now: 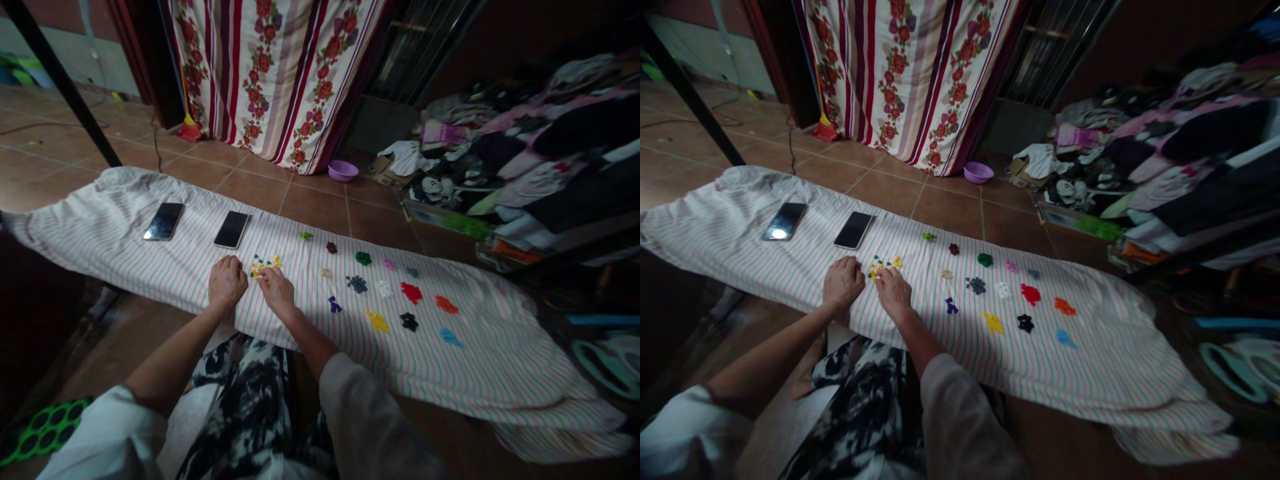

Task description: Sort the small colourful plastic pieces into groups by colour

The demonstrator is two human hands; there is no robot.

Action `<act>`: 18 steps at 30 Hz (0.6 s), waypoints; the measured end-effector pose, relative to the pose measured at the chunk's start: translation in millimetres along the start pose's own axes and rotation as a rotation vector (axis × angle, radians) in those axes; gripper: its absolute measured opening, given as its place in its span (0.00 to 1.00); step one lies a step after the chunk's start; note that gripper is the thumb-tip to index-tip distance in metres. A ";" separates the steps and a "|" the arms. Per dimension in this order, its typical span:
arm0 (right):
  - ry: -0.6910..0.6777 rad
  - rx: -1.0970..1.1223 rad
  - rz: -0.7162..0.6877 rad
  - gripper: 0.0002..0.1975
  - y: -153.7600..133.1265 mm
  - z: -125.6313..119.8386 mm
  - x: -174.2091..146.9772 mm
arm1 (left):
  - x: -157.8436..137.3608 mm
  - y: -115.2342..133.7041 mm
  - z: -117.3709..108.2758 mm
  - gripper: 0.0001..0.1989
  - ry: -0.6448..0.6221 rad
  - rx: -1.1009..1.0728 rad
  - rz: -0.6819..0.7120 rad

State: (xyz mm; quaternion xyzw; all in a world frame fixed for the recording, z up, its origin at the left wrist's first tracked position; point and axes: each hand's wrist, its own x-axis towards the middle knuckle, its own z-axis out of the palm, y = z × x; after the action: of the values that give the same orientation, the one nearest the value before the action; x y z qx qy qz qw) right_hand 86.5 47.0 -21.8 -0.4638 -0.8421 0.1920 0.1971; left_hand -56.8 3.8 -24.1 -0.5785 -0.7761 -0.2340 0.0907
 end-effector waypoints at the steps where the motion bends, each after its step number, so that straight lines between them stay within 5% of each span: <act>1: 0.026 0.019 -0.011 0.08 1.4 1.8 -1.0 | 0.0 0.2 -0.5 0.06 -0.001 0.000 0.001; 18: 0.325 0.391 0.047 0.06 19.1 14.0 3.7 | 0.6 1.2 -1.1 0.08 0.012 0.014 -0.003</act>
State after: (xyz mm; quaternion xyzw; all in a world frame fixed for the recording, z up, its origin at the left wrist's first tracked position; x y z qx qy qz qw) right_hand 91.0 57.7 -42.7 -0.4612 -0.7352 0.2785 0.4113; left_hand -56.0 4.0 -22.5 -0.5753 -0.7780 -0.2321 0.0989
